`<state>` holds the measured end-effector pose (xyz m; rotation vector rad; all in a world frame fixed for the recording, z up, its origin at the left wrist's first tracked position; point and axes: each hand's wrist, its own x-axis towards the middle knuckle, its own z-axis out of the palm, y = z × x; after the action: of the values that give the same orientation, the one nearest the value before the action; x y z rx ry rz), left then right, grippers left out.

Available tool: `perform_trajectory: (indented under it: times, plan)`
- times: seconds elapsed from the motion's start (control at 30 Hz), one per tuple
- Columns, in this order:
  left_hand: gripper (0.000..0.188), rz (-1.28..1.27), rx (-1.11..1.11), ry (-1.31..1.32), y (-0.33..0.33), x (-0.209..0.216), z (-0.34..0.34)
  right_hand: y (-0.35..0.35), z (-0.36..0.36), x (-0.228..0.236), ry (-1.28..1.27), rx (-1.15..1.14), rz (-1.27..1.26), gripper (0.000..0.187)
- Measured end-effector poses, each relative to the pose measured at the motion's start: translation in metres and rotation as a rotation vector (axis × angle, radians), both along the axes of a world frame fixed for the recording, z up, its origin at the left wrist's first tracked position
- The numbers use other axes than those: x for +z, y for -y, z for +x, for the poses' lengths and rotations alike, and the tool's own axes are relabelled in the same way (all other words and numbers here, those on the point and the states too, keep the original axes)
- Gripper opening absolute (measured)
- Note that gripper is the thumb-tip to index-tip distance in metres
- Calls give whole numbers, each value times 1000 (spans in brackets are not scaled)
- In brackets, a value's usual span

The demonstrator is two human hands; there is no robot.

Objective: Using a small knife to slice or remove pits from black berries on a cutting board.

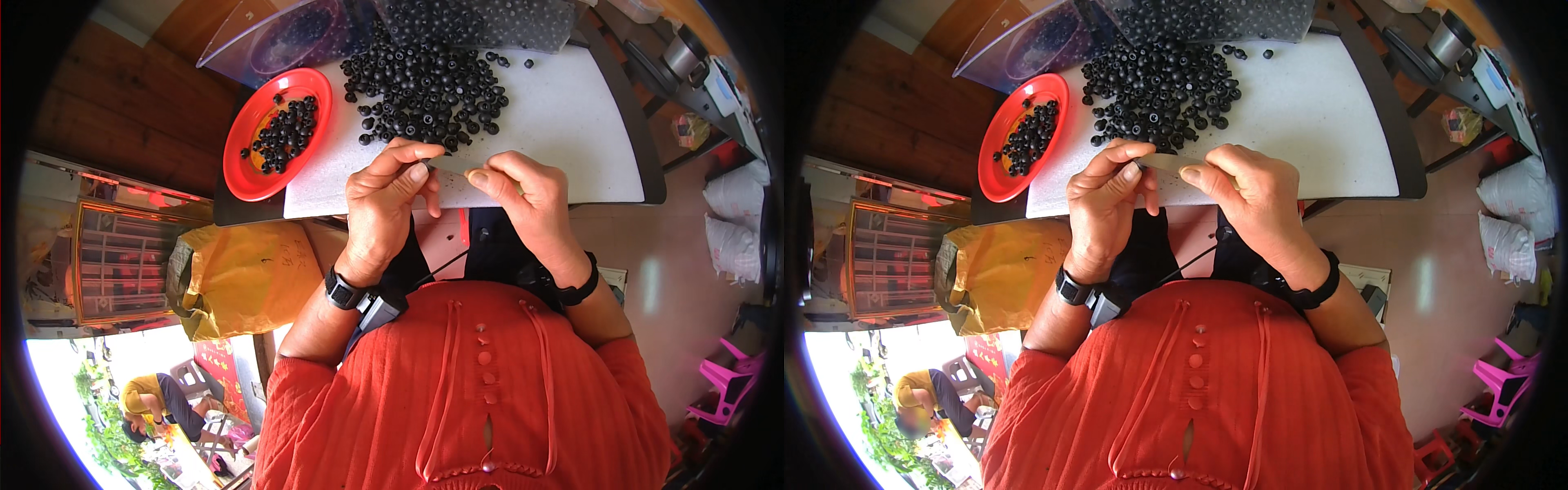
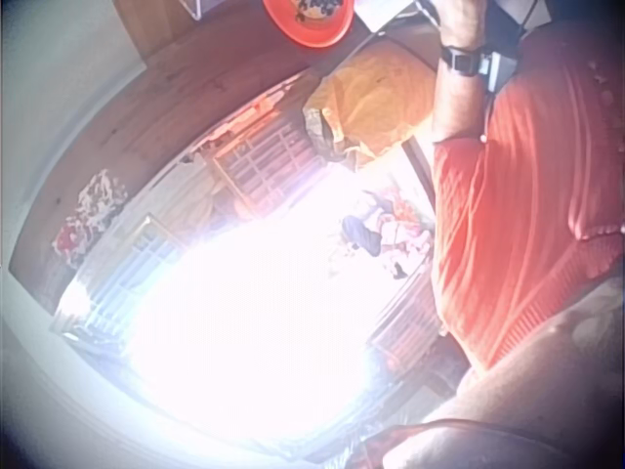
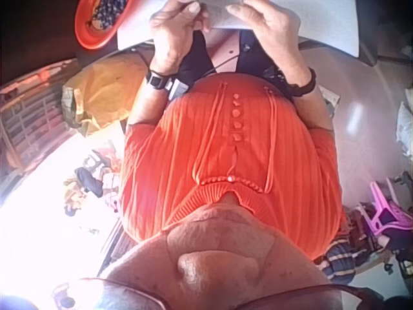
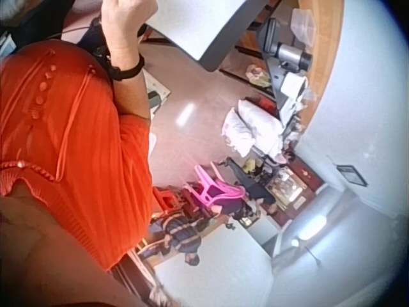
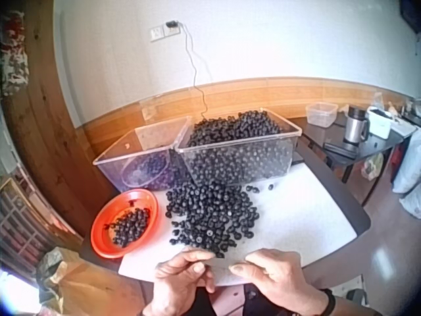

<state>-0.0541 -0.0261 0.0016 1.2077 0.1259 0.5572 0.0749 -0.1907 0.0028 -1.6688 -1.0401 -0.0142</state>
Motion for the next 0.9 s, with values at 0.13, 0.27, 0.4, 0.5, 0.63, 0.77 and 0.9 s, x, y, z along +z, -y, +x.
perform_trajectory:
  times: [0.13,0.27,0.4,0.5,0.63,0.77,0.9]
  plan:
    - [27,-5,4,-10,1,1,0,-1,-1,1,-7,-6,11,27]
    - [27,-40,-7,12,-1,1,-1,-1,-1,1,7,-23,-2,27]
    - [26,-75,-16,11,0,3,-1,-1,-1,0,24,-26,-15,27]
    - [25,-71,-11,0,0,3,-2,-1,-1,2,61,-30,-31,27]
    - [27,-29,-10,7,-1,-1,-1,-1,-1,2,56,-28,-26,26]
    - [27,-57,-23,24,-3,0,-2,-2,0,2,47,-32,-34,27]
    - [24,-94,-37,14,-4,1,-1,-2,1,2,93,-33,-36,27]
